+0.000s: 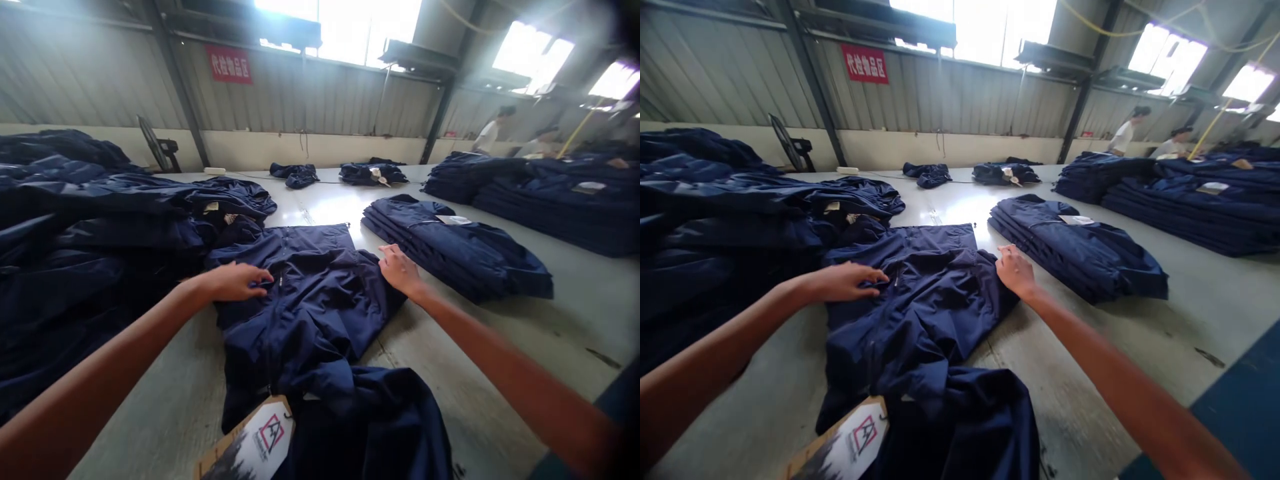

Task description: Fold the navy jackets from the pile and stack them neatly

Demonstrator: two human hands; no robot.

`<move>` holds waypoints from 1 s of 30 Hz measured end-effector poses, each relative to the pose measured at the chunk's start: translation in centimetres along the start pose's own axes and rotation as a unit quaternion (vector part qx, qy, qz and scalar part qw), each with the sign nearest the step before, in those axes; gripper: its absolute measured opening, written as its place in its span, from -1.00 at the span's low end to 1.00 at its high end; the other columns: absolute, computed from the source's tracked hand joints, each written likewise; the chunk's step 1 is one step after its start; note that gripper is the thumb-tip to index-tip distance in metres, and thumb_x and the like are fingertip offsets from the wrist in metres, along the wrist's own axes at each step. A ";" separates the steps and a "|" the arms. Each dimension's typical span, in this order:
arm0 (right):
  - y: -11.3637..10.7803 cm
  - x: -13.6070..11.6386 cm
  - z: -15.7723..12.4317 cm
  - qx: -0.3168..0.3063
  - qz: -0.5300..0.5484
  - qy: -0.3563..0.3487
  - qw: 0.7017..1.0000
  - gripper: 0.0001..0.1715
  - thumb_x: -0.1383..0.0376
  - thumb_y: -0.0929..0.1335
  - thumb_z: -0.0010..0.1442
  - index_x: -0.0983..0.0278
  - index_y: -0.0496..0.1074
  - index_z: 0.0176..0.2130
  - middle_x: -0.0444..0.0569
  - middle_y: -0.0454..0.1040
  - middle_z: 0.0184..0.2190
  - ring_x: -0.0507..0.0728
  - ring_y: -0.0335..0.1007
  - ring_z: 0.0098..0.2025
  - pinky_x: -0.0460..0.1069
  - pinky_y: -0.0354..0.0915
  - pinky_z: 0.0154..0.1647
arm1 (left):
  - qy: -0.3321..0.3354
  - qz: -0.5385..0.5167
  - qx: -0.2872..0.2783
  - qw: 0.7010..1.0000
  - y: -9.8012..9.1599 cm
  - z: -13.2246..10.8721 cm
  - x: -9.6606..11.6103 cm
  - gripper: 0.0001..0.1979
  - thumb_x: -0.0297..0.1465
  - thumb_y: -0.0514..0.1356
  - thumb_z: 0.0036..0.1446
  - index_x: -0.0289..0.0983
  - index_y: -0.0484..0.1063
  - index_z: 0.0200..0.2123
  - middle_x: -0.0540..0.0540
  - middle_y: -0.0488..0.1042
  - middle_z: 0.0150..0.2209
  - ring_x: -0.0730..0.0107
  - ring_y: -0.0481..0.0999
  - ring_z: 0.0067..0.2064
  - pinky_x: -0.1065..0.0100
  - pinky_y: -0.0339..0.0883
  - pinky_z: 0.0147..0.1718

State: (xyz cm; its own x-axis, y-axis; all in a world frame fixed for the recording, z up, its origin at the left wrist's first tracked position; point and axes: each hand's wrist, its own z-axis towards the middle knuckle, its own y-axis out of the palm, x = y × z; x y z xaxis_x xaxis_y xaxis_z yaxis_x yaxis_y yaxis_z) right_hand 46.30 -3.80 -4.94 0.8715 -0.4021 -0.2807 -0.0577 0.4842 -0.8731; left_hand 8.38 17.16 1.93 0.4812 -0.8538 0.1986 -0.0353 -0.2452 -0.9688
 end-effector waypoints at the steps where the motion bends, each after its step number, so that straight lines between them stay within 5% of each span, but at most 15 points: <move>1: 0.2 0.8 -0.3 0.002 0.008 0.011 1.000 -0.46 0.35 0.19 0.38 0.30 0.45 0.25 0.17 0.43 0.26 0.29 0.48 0.15 0.08 0.34 0.15 | -0.003 0.020 0.039 0.999 -1.1 1.1 1.3 -0.63 -0.11 0.22 0.24 -0.07 0.62 0.02 -0.13 0.65 0.03 0.03 0.61 0.05 0.10 0.35 0.19; 3: 0.7 2.1 -0.9 0.002 0.028 0.017 0.999 -0.44 0.42 0.15 0.35 0.27 0.49 0.20 0.12 0.48 0.21 0.22 0.48 0.15 0.04 0.32 0.19 | 0.015 0.040 0.137 0.990 -2.1 4.1 4.7 -0.65 -0.16 0.11 0.34 -0.12 0.60 0.01 -0.16 0.64 0.01 0.03 0.62 0.01 0.12 0.41 0.10; 5: 1.1 2.9 -1.1 -0.005 0.036 0.013 0.999 -0.46 0.43 0.15 0.36 0.25 0.53 0.14 0.07 0.54 0.14 0.17 0.49 0.13 0.00 0.31 0.20 | 0.046 0.036 0.169 0.984 -1.6 7.6 8.6 -0.62 -0.16 0.05 0.41 -0.07 0.52 0.15 -0.12 0.58 0.12 0.08 0.60 0.06 0.18 0.43 0.06; 8: 1.4 3.9 -1.0 -0.010 0.027 0.040 0.999 -0.52 0.34 0.16 0.40 0.26 0.57 0.08 0.10 0.57 0.07 0.16 0.53 0.05 -0.01 0.33 0.14 | 0.141 0.022 0.192 0.971 1.7 12.3 13.1 -0.56 -0.16 -0.02 0.49 -0.11 0.46 0.25 -0.16 0.54 0.18 0.08 0.55 0.16 0.12 0.35 0.21; 10: 1.4 4.4 -1.1 -0.019 0.016 0.072 0.997 -0.56 0.21 0.20 0.43 0.25 0.58 0.04 0.12 0.60 0.00 0.20 0.56 -0.03 0.02 0.37 0.03 | 0.180 0.026 0.182 0.966 4.6 14.5 14.4 -0.53 -0.15 -0.04 0.51 -0.09 0.37 0.34 -0.17 0.46 0.28 0.02 0.42 0.31 -0.09 0.09 0.40; 12: 1.4 4.8 -1.2 -0.034 0.007 0.099 0.994 -0.53 0.06 0.23 0.43 0.21 0.59 0.03 0.12 0.64 -0.11 0.25 0.59 -0.12 0.05 0.38 -0.10 | 0.185 0.010 0.155 0.970 7.1 15.7 14.4 -0.49 -0.11 -0.05 0.52 -0.03 0.25 0.42 -0.16 0.29 0.42 -0.06 0.20 0.45 -0.28 -0.13 0.43; 15: 1.1 4.9 -1.3 -0.060 -0.012 0.124 0.990 -0.42 -0.13 0.22 0.41 0.14 0.58 0.07 0.14 0.67 -0.17 0.31 0.60 -0.15 0.08 0.35 -0.17 | 0.172 -0.034 0.114 0.978 9.4 16.1 13.1 -0.44 -0.03 -0.05 0.50 0.04 0.14 0.47 -0.15 0.07 0.52 -0.14 -0.03 0.53 -0.39 -0.18 0.41; 18: 0.6 5.1 -1.2 -0.085 0.019 0.104 0.991 -0.50 -0.09 0.27 0.37 0.15 0.61 -0.06 0.12 0.67 -0.21 0.31 0.59 -0.14 0.07 0.33 -0.16 | 0.176 -0.057 0.102 0.977 9.8 15.9 12.1 -0.41 0.00 0.06 0.45 0.05 0.17 0.46 -0.17 0.03 0.53 -0.17 -0.06 0.54 -0.42 -0.17 0.40; 22: 0.1 5.4 -1.0 -0.097 0.096 0.068 0.988 -0.70 0.09 0.34 0.29 0.19 0.55 -0.34 -0.03 0.63 -0.37 0.18 0.56 -0.25 -0.02 0.30 -0.24 | 0.206 -0.048 0.150 0.966 9.1 15.4 12.2 -0.50 -0.06 0.27 0.32 -0.12 0.49 0.24 -0.24 0.13 0.48 -0.19 -0.02 0.52 -0.29 -0.08 0.44; 27: -0.5 4.2 -1.3 0.020 0.142 0.111 0.983 -0.61 0.02 0.24 0.36 0.22 0.47 -0.26 -0.01 0.59 -0.36 0.17 0.52 -0.31 0.00 0.33 -0.25 | 0.223 -0.033 0.281 0.933 7.9 14.3 13.1 -0.61 -0.10 0.19 0.40 -0.21 0.60 -0.37 -0.16 0.52 0.12 0.02 0.42 0.21 -0.05 0.29 0.27; 30: -1.1 2.3 -1.8 0.127 0.252 0.068 0.957 -0.60 -0.04 0.29 0.31 0.21 0.42 -0.31 0.01 0.56 -0.34 0.18 0.49 -0.28 0.03 0.38 -0.19 | 0.200 -0.051 0.307 0.929 7.8 14.1 13.2 -0.79 -0.22 0.27 0.36 -0.22 0.56 -0.25 -0.13 0.54 -0.05 0.13 0.52 0.01 0.01 0.41 0.12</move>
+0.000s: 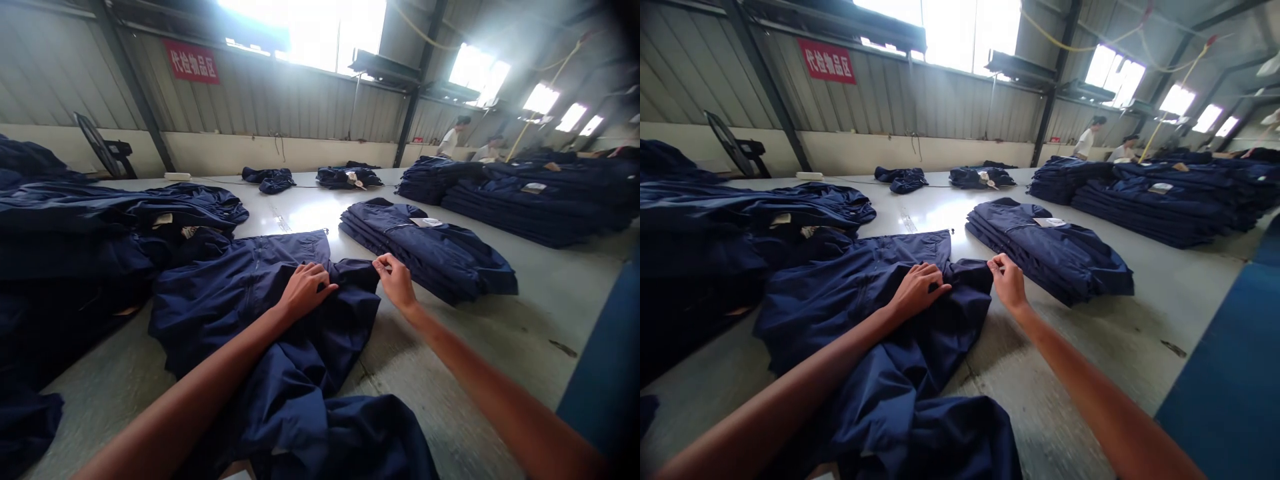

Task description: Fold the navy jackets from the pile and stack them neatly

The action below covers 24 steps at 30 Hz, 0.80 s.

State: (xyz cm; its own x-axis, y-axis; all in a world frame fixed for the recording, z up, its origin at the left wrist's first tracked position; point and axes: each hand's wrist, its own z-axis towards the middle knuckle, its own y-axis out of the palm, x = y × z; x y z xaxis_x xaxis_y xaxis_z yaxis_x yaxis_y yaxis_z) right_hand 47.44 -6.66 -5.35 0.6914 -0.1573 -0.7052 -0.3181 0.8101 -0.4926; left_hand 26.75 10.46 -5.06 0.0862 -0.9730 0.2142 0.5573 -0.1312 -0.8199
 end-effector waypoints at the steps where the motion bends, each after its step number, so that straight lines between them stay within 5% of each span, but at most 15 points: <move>1: 0.1 -0.7 -0.3 -0.001 0.051 -0.005 0.999 -0.60 -0.06 0.32 0.28 0.21 0.41 -0.33 0.00 0.54 -0.35 0.19 0.49 -0.28 0.04 0.40 -0.20 | -0.004 -0.008 0.014 1.000 0.0 -0.1 -0.1 -0.80 -0.25 0.35 0.28 -0.21 0.54 -0.09 -0.15 0.51 0.01 0.11 0.51 0.03 0.01 0.42 0.12; 4: 0.2 -2.2 -1.0 -0.124 0.242 0.049 0.961 -0.62 -0.05 0.33 0.29 0.19 0.44 -0.19 -0.01 0.57 -0.27 0.21 0.56 -0.25 0.10 0.49 -0.17 | 0.018 -0.029 0.051 0.998 0.2 -0.2 -0.4 -0.29 -0.42 0.46 0.09 -0.12 0.31 0.28 -0.23 0.28 0.30 0.02 0.42 0.22 -0.03 0.38 0.20; 7: 0.5 -2.2 -1.4 -0.223 0.371 0.072 0.899 -0.56 0.06 0.30 0.32 0.14 0.38 0.12 0.03 0.60 -0.06 0.24 0.63 -0.12 0.23 0.51 0.00 | 0.058 -0.035 0.039 0.997 0.3 -0.4 -0.6 -0.49 -0.55 0.34 0.13 -0.11 0.42 0.14 -0.19 0.32 0.26 0.03 0.42 0.21 -0.03 0.37 0.21; 11: 1.8 -0.8 -1.9 -0.202 0.186 -0.097 0.957 -0.36 0.24 0.45 0.16 0.17 0.41 0.22 0.12 0.51 0.17 0.30 0.48 0.20 0.25 0.35 0.27 | 0.059 -0.066 0.036 0.995 0.0 -0.5 -0.6 -0.70 -0.64 0.19 0.13 -0.18 0.46 -0.13 -0.14 0.42 0.03 0.18 0.49 0.07 0.18 0.46 0.05; 14: 3.1 -0.2 -2.8 -0.227 0.079 -0.186 0.953 -0.43 0.39 0.40 0.15 0.16 0.48 0.16 0.07 0.54 0.13 0.25 0.48 0.17 0.15 0.36 0.22 | 0.053 -0.087 0.038 0.994 0.0 -0.5 -0.5 -0.70 -0.58 0.22 0.14 -0.16 0.43 -0.08 -0.13 0.41 0.04 0.19 0.49 0.08 0.21 0.45 0.05; 18: 3.7 -0.9 -3.4 -0.212 0.045 -0.186 0.958 -0.65 0.46 0.29 0.23 0.18 0.55 -0.08 -0.01 0.59 -0.18 0.14 0.52 -0.22 0.01 0.41 -0.08 | 0.042 -0.108 0.035 0.993 0.5 -0.5 -0.7 -0.46 -0.51 0.27 0.16 -0.12 0.29 0.19 -0.15 0.40 0.09 0.14 0.47 0.13 0.15 0.42 0.13; 24: 0.5 0.4 -0.5 -0.034 0.053 -0.100 0.993 -0.72 0.37 0.26 0.24 0.22 0.52 -0.14 -0.01 0.58 -0.25 0.17 0.53 -0.28 -0.02 0.42 -0.30 | -0.020 -0.127 0.035 0.991 1.4 -0.6 -1.5 -0.25 -0.28 0.37 0.21 -0.08 0.11 0.37 -0.17 0.37 0.14 0.11 0.48 0.12 0.10 0.44 0.10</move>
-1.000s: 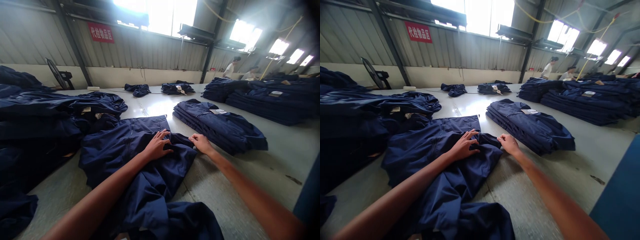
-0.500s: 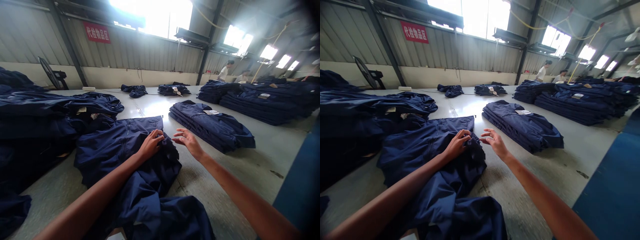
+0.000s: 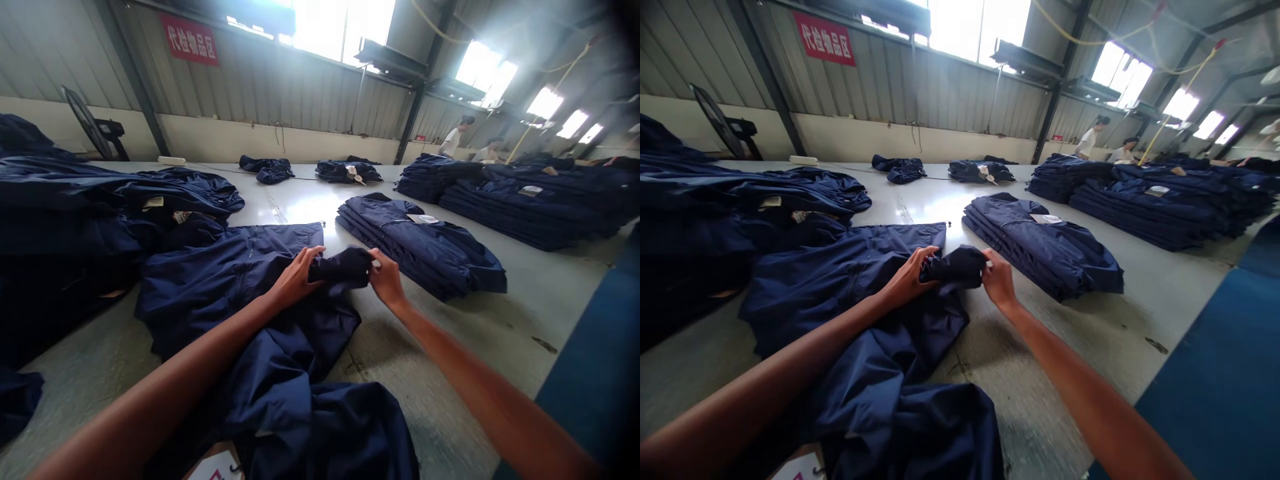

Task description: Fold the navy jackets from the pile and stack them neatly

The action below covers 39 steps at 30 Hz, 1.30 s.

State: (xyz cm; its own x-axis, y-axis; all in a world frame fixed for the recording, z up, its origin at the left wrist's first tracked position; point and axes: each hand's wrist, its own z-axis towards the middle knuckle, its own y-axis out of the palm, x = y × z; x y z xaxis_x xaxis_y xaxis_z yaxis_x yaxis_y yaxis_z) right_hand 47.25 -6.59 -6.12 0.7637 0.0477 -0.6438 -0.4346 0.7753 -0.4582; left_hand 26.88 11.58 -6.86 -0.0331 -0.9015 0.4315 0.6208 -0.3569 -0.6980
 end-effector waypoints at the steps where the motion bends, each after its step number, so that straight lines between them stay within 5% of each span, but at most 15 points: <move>1: -0.7 0.5 0.4 0.038 -0.007 0.019 0.999 -0.72 0.33 0.27 0.24 0.23 0.53 -0.13 0.00 0.58 -0.26 0.17 0.52 -0.32 -0.01 0.43 -0.34 | 0.002 -0.007 0.002 1.000 0.0 0.0 0.0 -0.29 -0.25 0.33 0.26 -0.08 0.11 0.38 -0.18 0.37 0.15 0.13 0.49 0.11 0.12 0.44 0.10; 5: -2.4 1.1 1.1 0.121 -0.041 0.002 0.992 -0.62 0.26 0.29 0.23 0.26 0.55 -0.02 0.10 0.60 -0.14 0.24 0.55 -0.17 0.08 0.50 -0.21 | 0.004 -0.003 0.006 1.000 -0.6 0.0 0.9 -0.56 -0.22 0.00 0.50 -0.10 0.17 0.38 -0.13 0.47 0.06 0.20 0.54 0.03 0.11 0.41 0.11; 8: -1.8 -0.2 0.7 -0.026 0.039 -0.044 0.998 -0.59 0.27 0.31 0.22 0.21 0.59 0.01 0.08 0.61 -0.03 0.25 0.54 0.00 0.10 0.51 -0.06 | 0.010 0.031 0.024 0.999 -1.0 0.0 1.5 -0.49 -0.17 0.01 0.50 -0.07 0.13 0.43 -0.14 0.46 0.14 0.20 0.57 0.01 0.10 0.41 0.11; 11: -0.5 -1.4 0.0 -0.174 0.181 -0.005 0.968 -0.53 0.25 0.27 0.28 0.18 0.56 0.11 0.01 0.65 -0.11 0.21 0.59 -0.06 0.12 0.53 -0.06 | 0.052 0.041 0.012 0.998 -1.0 -0.1 1.3 -0.33 -0.11 0.23 0.36 -0.02 0.12 0.45 -0.20 0.31 0.30 0.16 0.56 0.06 0.14 0.46 0.08; 16: 1.0 -0.5 -0.7 -0.103 0.081 0.039 0.991 -0.23 0.08 0.48 0.18 0.23 0.40 0.31 0.22 0.46 0.23 0.19 0.57 -0.20 0.14 0.54 -0.14 | 0.125 0.034 -0.073 0.989 -0.2 0.0 0.7 -0.75 -0.27 0.22 0.38 -0.11 0.50 0.08 -0.15 0.40 0.20 0.15 0.54 0.15 0.19 0.45 0.13; 19: 1.2 0.4 -0.8 -0.188 0.060 0.033 0.980 -0.05 0.07 0.53 0.11 0.27 0.31 0.38 0.24 0.41 0.29 0.24 0.56 -0.05 0.15 0.50 0.02 | 0.109 0.013 -0.069 0.991 -0.3 0.0 1.1 -0.70 -0.28 0.27 0.34 -0.12 0.46 0.11 -0.14 0.41 0.20 0.17 0.55 0.13 0.22 0.45 0.12; 21: 1.2 0.7 -0.8 -0.224 0.072 0.019 0.972 -0.16 0.12 0.50 0.15 0.28 0.37 0.33 0.17 0.50 0.20 0.25 0.53 0.03 0.12 0.47 0.07 | 0.073 0.003 -0.056 0.996 -0.4 0.0 1.3 -0.59 -0.26 0.31 0.29 -0.12 0.39 0.17 -0.16 0.40 0.19 0.18 0.56 0.09 0.23 0.48 0.07; 26: 0.2 0.2 -0.1 -0.190 0.000 -0.048 0.981 -0.66 0.33 0.40 0.18 0.23 0.61 -0.03 -0.02 0.61 -0.16 0.18 0.54 -0.12 0.03 0.44 -0.05 | 0.039 0.000 -0.053 0.998 -0.4 0.0 1.4 -0.58 -0.26 0.31 0.27 -0.15 0.38 0.16 -0.16 0.42 0.10 0.20 0.55 -0.01 0.20 0.48 0.02; 29: -1.2 -0.1 0.4 -0.138 -0.101 -0.069 0.983 -0.59 0.42 0.34 0.19 0.19 0.63 -0.02 0.00 0.60 -0.11 0.21 0.55 -0.07 0.06 0.44 0.01 | 0.059 0.010 -0.057 0.997 -0.4 0.1 1.4 -0.65 -0.24 0.24 0.35 -0.15 0.41 0.15 -0.15 0.44 0.05 0.20 0.54 -0.01 0.21 0.45 0.03; 31: -2.2 -0.2 0.7 -0.058 -0.184 -0.046 0.980 -0.44 0.46 0.28 0.22 0.18 0.58 0.13 0.08 0.53 0.11 0.30 0.51 0.10 0.16 0.42 0.13 | 0.049 0.010 -0.050 0.998 -0.5 0.1 1.6 -0.66 -0.21 0.18 0.40 -0.17 0.41 0.16 -0.13 0.47 -0.02 0.21 0.55 -0.07 0.23 0.45 -0.02; 35: -3.8 -0.3 1.3 0.026 -0.269 0.010 0.963 -0.23 0.41 0.22 0.31 0.25 0.20 0.46 0.19 0.11 0.48 0.47 0.25 0.37 0.33 0.39 0.18 | 0.042 -0.005 -0.047 0.998 -0.6 0.1 1.6 -0.71 -0.20 0.08 0.47 -0.19 0.49 0.05 -0.13 0.52 -0.07 0.24 0.56 -0.08 0.26 0.44 -0.03; 39: -3.4 -0.8 1.1 -0.011 -0.238 -0.008 0.971 -0.49 0.29 0.23 0.42 0.20 0.46 0.27 0.12 0.49 0.22 0.36 0.51 0.13 0.22 0.44 0.11 | 0.083 0.028 -0.113 0.990 0.1 -0.1 0.7 -0.69 -0.15 0.18 0.41 -0.15 0.55 0.06 -0.16 0.54 0.10 0.14 0.51 0.16 0.14 0.33 0.21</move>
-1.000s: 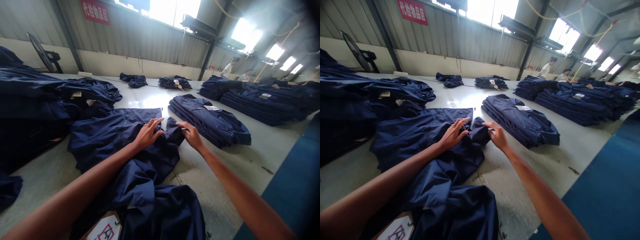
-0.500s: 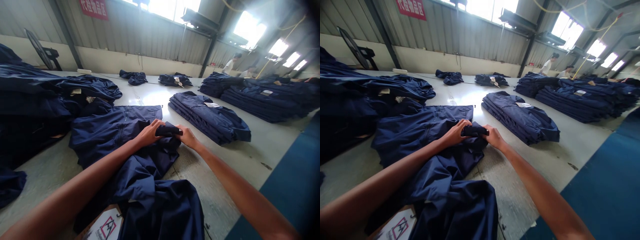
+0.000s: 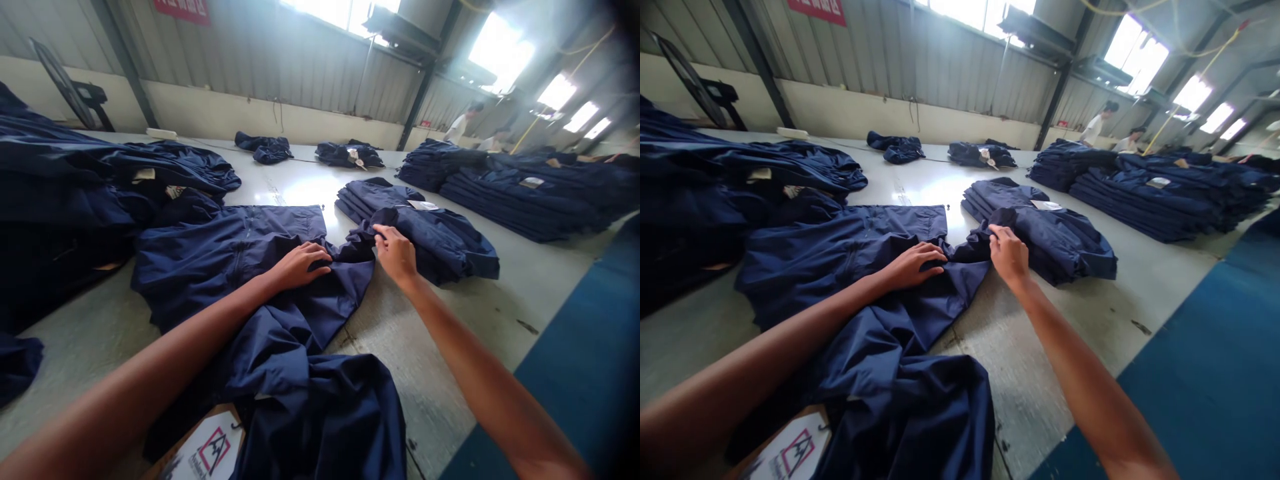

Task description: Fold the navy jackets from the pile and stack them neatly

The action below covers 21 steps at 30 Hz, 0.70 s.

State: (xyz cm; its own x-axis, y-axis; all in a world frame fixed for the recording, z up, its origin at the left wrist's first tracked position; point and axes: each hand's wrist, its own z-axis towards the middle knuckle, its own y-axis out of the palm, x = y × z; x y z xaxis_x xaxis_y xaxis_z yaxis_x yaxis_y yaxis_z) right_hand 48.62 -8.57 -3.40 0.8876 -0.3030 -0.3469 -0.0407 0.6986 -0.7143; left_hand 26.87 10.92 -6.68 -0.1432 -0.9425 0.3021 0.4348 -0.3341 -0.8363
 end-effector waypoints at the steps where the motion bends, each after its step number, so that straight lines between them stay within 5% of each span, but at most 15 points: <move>1: 0.3 -0.3 -0.2 -0.014 0.014 -0.025 0.999 -0.56 0.27 0.24 0.42 0.19 0.52 0.19 0.09 0.54 0.15 0.32 0.54 0.09 0.19 0.43 0.11 | -0.004 0.012 -0.022 1.000 0.3 -0.1 -0.3 -0.65 -0.14 0.22 0.38 -0.13 0.54 0.12 -0.17 0.52 0.17 0.09 0.47 0.23 0.07 0.28 0.27; 5: 2.3 -1.0 -1.2 -0.141 0.100 -0.144 0.974 -0.64 0.21 0.30 0.44 0.16 0.56 0.12 0.03 0.59 0.08 0.23 0.52 0.13 0.11 0.38 0.21 | -0.048 0.043 -0.084 0.994 1.1 -0.5 -0.9 -0.50 -0.13 0.23 0.38 -0.07 0.40 0.32 -0.18 0.36 0.37 -0.07 0.27 0.42 -0.22 -0.03 0.41; 8: 3.5 0.0 -1.6 -0.219 0.077 -0.123 0.965 -0.46 0.08 0.38 0.39 0.19 0.46 0.26 0.10 0.53 0.20 0.30 0.47 0.21 0.17 0.35 0.25 | -0.052 0.030 -0.099 0.993 1.3 -0.6 -1.1 -0.48 -0.11 0.19 0.40 -0.06 0.35 0.36 -0.20 0.30 0.41 -0.07 0.23 0.45 -0.24 -0.02 0.41; 13: 3.6 1.4 -1.5 -0.208 -0.065 0.024 0.976 -0.41 0.06 0.34 0.42 0.25 0.42 0.31 0.23 0.47 0.26 0.44 0.48 0.19 0.27 0.37 0.20 | -0.031 0.005 -0.072 0.997 1.5 -0.7 -1.3 -0.48 -0.13 0.23 0.38 -0.09 0.39 0.34 -0.23 0.28 0.42 0.00 0.23 0.45 -0.04 0.14 0.40; 18: 4.1 -0.7 -2.0 -0.139 -0.024 -0.110 0.984 -0.45 0.16 0.25 0.46 0.25 0.39 0.33 0.14 0.39 0.34 0.36 0.26 0.38 0.27 0.18 0.40 | -0.043 0.011 -0.091 0.995 1.7 -0.8 -1.5 -0.45 -0.10 0.23 0.37 -0.10 0.37 0.36 -0.25 0.25 0.44 -0.07 0.17 0.48 -0.14 0.07 0.41; 21: 5.4 -1.7 -2.6 -0.199 0.017 -0.136 0.970 -0.38 0.14 0.18 0.49 0.29 0.29 0.40 0.12 0.26 0.43 0.30 0.07 0.49 0.27 0.04 0.48 | -0.042 0.009 -0.086 0.995 1.9 -0.7 -1.5 -0.47 -0.13 0.20 0.40 -0.15 0.37 0.35 -0.28 0.29 0.41 -0.03 0.23 0.45 -0.08 0.12 0.40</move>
State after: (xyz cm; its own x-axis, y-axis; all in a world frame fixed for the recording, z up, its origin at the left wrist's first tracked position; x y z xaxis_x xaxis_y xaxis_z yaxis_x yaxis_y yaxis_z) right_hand 45.73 -5.97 -8.26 0.9686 -0.0633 -0.2404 -0.1988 0.3835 -0.9019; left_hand 27.27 11.71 -9.01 -0.0582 -0.9461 0.3187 0.2766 -0.3220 -0.9054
